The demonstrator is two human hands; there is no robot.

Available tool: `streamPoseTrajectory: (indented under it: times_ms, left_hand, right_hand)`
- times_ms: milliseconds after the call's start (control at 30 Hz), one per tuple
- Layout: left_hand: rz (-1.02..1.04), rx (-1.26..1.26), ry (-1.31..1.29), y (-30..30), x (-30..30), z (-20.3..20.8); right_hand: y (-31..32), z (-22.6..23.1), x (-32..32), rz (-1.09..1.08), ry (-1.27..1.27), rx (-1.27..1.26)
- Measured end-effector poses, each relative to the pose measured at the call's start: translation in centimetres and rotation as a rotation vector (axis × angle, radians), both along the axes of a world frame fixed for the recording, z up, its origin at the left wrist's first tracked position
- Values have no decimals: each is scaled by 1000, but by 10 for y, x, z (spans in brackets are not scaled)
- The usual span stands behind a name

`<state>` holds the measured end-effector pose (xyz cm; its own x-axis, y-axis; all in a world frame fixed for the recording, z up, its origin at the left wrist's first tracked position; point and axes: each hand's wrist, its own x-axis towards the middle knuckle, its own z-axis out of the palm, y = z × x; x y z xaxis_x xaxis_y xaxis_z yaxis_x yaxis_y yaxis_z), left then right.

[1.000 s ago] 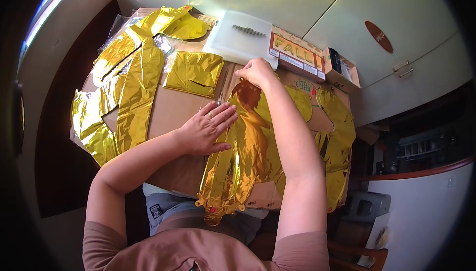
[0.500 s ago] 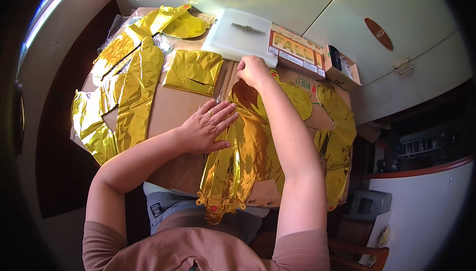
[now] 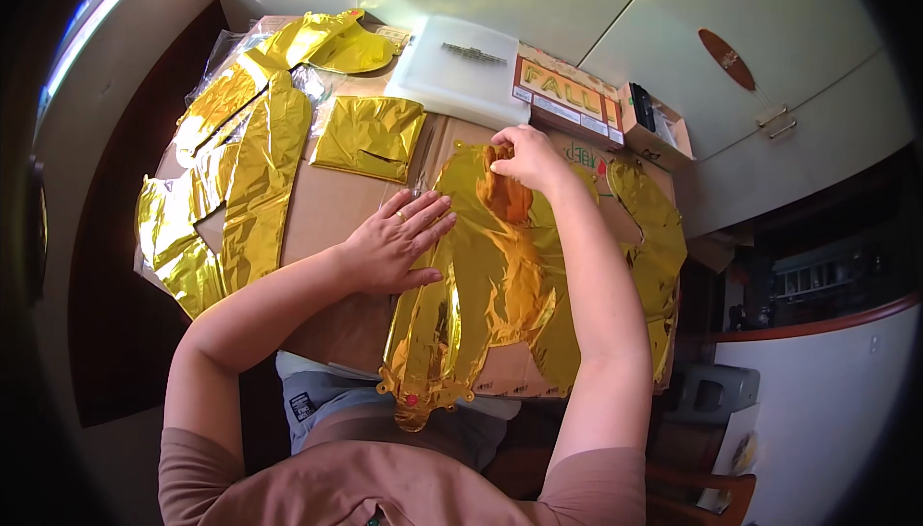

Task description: Folding and flattening gold foil balloons on a cardboard workspace.

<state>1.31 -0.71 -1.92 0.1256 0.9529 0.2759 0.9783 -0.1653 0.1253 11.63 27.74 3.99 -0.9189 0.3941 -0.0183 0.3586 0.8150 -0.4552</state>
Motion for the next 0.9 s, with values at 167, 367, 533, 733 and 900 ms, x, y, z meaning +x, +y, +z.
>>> streamPoseTrajectory:
  times_ms: [167,367,533,733,900]
  left_hand:
    - [-17,10,2,1,-1,1]
    - [-16,6,-20,-1,-1,1]
    - [-16,33,-46,0,0,-2]
    - [-8,-28,4,2,-1,2]
    - [-4,-58,34,3,0,8]
  right_hand:
    - [-5,-6,-5,20,-40,83]
    - [-59,-1,16,57,185,363]
    - [-122,-26,64,224,248,392]
    - [-130,-34,73,195,228,348]
    - [-108,-30,53,162,230,218]
